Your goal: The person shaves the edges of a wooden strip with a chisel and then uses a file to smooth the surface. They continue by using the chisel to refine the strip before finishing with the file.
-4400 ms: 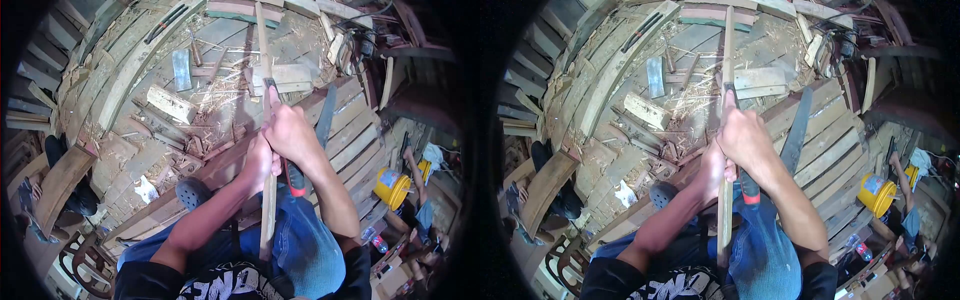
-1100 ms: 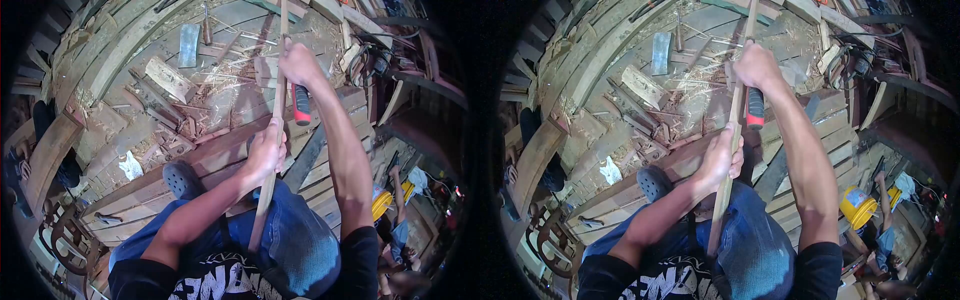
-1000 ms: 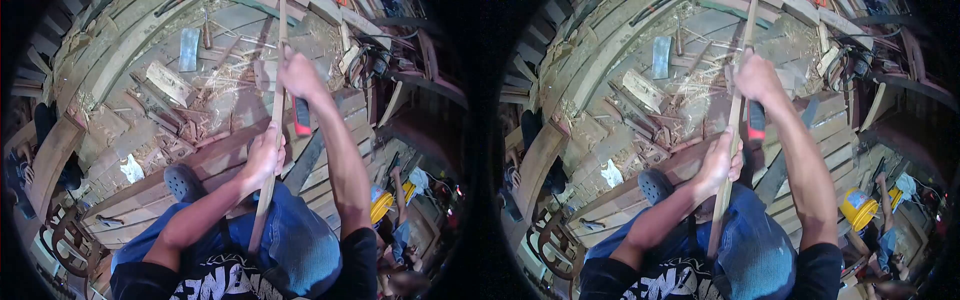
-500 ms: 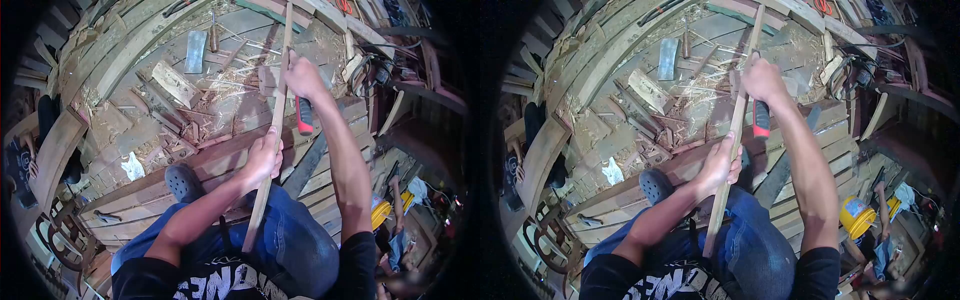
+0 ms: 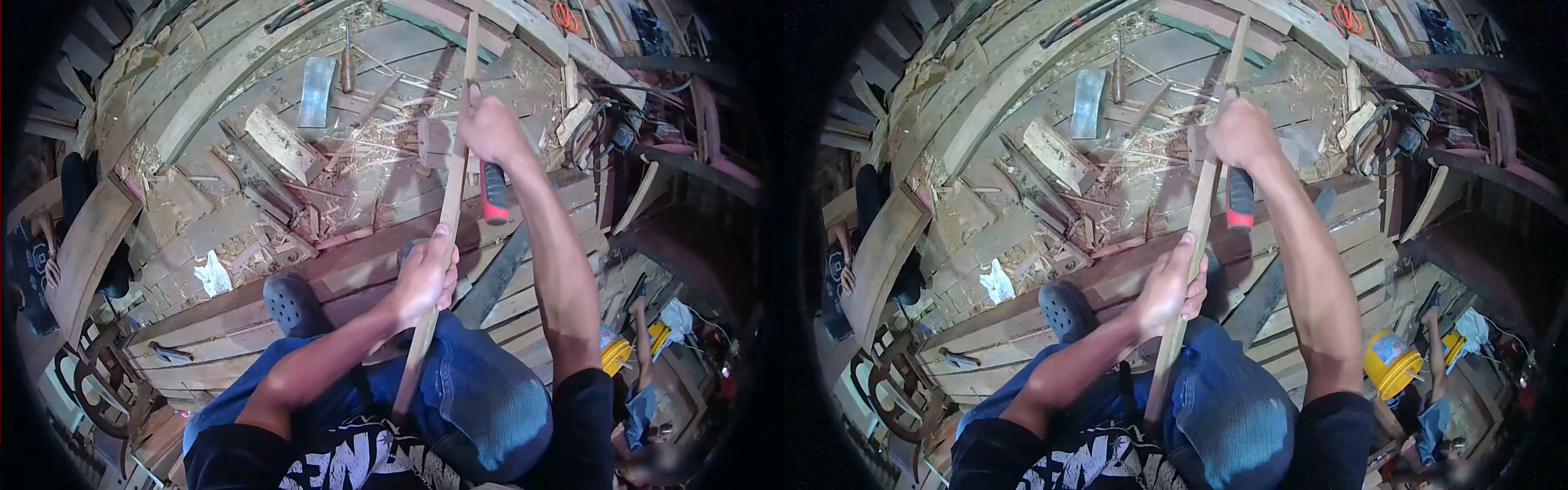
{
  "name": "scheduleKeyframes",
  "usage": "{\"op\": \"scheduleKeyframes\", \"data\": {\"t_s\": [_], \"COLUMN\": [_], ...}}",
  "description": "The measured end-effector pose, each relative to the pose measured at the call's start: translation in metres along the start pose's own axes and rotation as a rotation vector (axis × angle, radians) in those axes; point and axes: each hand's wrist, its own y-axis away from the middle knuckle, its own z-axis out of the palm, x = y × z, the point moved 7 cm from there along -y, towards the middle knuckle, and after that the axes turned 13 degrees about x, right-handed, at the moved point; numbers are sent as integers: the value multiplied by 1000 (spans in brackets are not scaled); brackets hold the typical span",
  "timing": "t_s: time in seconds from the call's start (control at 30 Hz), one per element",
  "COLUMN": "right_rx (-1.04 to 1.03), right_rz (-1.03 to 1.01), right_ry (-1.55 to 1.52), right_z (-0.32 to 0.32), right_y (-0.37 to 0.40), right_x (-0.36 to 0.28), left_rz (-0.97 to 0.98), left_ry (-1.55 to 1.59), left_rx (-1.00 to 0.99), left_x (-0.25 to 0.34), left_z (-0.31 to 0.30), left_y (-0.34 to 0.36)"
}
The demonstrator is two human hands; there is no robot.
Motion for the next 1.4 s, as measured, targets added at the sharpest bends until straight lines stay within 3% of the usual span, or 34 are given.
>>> {"op": "scheduleKeyframes", "data": {"t_s": [0.07,0.27,0.33,0.43,0.67,0.7,0.73,0.8,0.93,1.03,1.13,1.17,1.27,1.4], "right_rx": [62,99,81,220,100,168,107,161,67,134,28,117,35,84], "right_rz": [-108,10,3,-68,0,12,106,68,151,-14,82,-32,55,46], "right_ry": [36,62,56,-82,5,-99,-141,-143,-316,-189,-157,-144,-171,-118], "right_z": [9,11,8,11,14,18,19,10,10,2,-1,2,-1,3], "right_y": [-5,-29,-23,7,-28,-22,-13,8,39,56,61,61,58,57], "right_x": [6,10,9,8,16,24,24,17,24,12,6,7,1,-1], "left_rz": [-12,5,16,-3,14,20,28,8,12,-15,-15,-14,-23,-5], "left_ry": [13,16,19,29,36,21,21,13,22,40,38,34,28,37], "left_rx": [-2,-4,0,9,19,13,13,10,6,16,23,29,52,49], "left_x": [4,3,5,4,8,9,12,9,6,5,4,5,5,3], "left_z": [1,2,0,-2,-3,-4,-4,-5,-5,-5,-5,-6,-8,-8], "left_y": [-2,-4,-3,-4,-2,-2,-3,-3,-5,-5,-5,-5,-5,-7]}}
